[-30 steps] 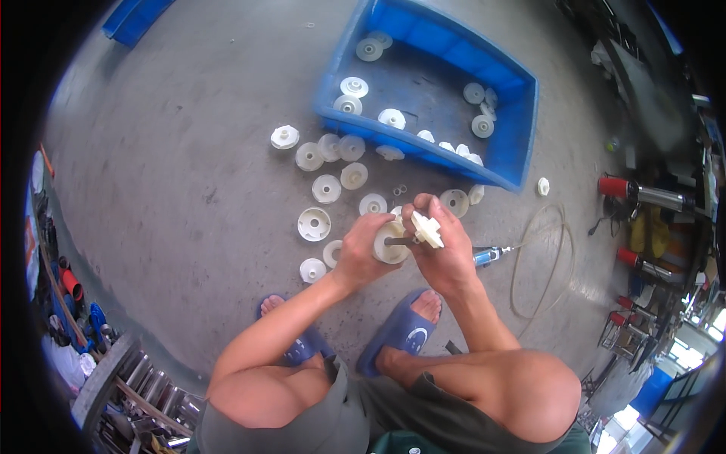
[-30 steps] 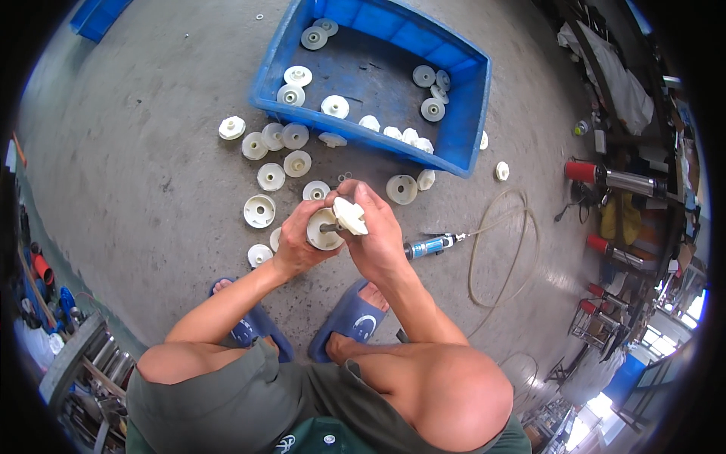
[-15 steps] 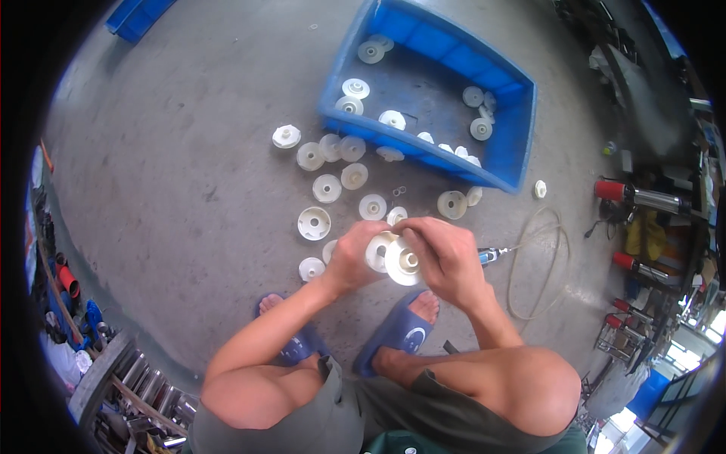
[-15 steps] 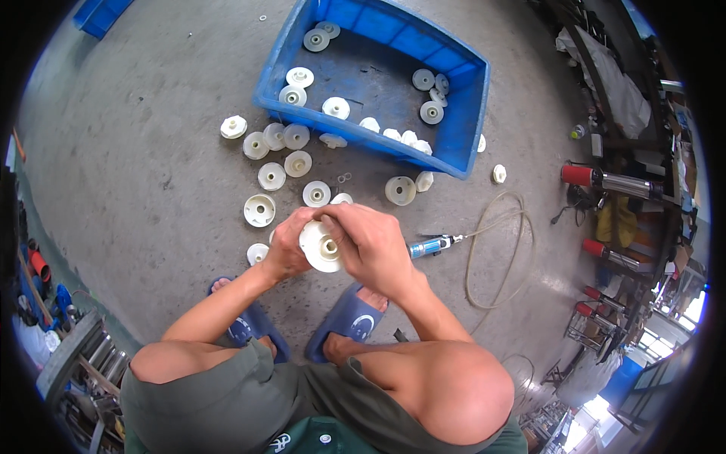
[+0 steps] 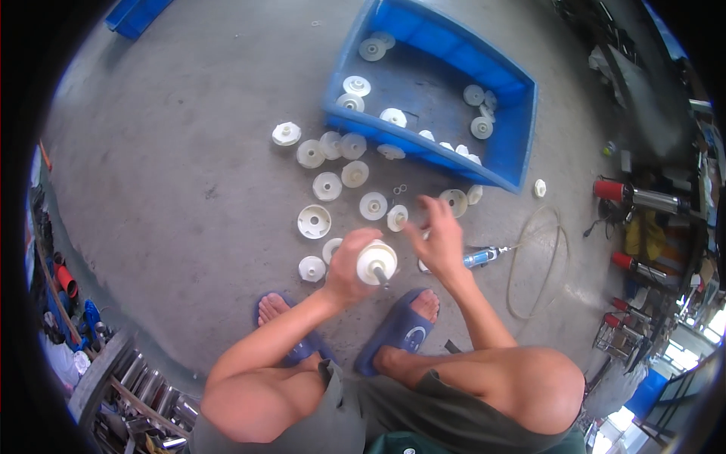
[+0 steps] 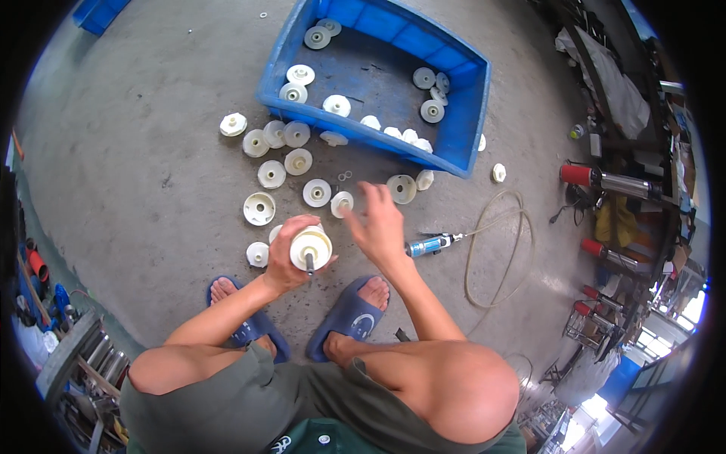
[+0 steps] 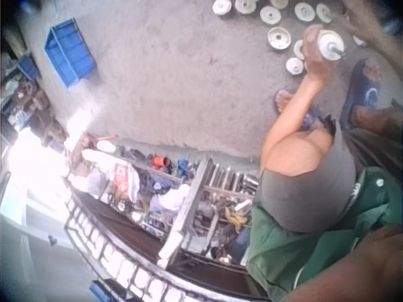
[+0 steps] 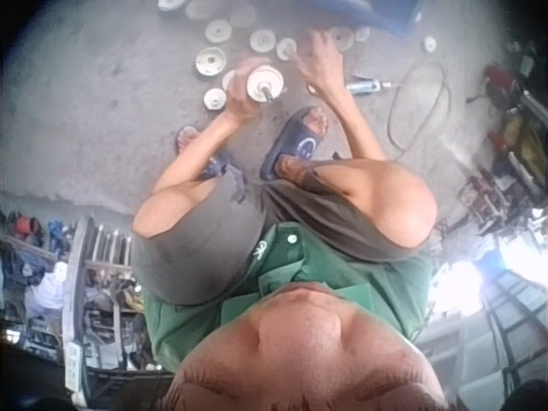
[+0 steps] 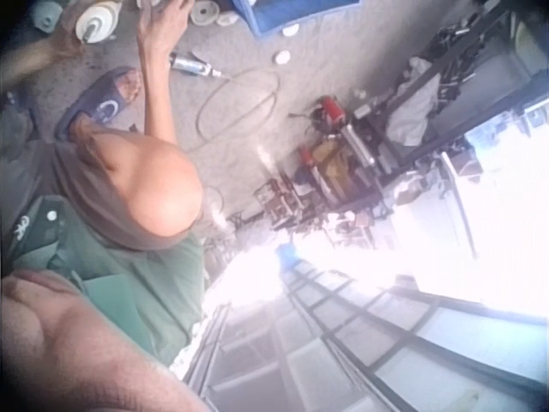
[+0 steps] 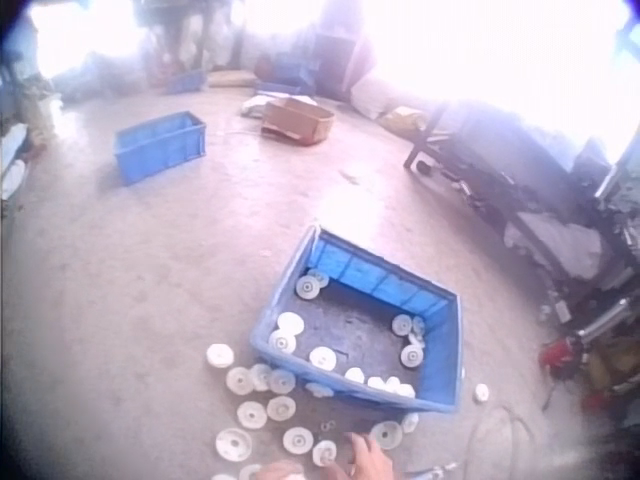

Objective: The person assembles a cylindrical motor unit by inserting a white filter core, attaching circular plastic components with an air-powered screwdriver, and sliding the assembly into a metal casing.

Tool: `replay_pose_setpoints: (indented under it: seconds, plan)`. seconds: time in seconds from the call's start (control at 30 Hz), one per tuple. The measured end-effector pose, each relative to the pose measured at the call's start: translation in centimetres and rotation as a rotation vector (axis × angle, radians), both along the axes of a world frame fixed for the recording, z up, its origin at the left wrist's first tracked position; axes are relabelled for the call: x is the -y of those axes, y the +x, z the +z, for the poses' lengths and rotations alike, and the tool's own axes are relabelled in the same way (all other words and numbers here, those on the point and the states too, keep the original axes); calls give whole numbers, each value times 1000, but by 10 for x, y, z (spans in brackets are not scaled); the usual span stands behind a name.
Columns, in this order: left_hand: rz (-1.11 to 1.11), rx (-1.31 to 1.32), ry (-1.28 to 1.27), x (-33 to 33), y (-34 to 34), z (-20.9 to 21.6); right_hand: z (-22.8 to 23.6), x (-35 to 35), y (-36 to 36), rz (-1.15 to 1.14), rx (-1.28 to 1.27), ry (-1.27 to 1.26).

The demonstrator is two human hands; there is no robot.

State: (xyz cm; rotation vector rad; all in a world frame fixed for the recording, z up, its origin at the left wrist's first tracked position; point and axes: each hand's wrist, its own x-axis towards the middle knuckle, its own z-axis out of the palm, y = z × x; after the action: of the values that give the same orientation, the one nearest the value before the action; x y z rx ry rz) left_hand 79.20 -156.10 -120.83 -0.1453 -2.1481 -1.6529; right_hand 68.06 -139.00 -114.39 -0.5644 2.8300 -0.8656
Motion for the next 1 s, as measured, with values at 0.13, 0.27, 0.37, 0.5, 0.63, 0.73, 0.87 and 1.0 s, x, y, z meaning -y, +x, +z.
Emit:
replay_pose_setpoints:
  seconds: [0.13,0.27,0.37,0.5,0.63,0.73,0.87,1.0]
  plan:
    - [10,-25,123,5,2,5,-58,-9,2,176,-113,70]
    - [-42,-47,-17,21,-9,13,-51,-27,8,-246,588,-518]
    - [-27,-14,16,22,-10,14,-43,-21,13,-291,666,-642]
    - [-15,3,124,14,-13,17,-23,-15,17,-261,488,-723]
    - [-70,53,125,27,-6,20,4,-14,17,-151,343,-516]
    - [-94,54,110,24,-8,24,15,-14,14,-164,304,-572]
    - [-108,150,138,23,-7,30,-18,-18,8,-308,565,-473]
    - [-114,186,73,20,-6,36,-62,-60,-6,-210,-84,-72]
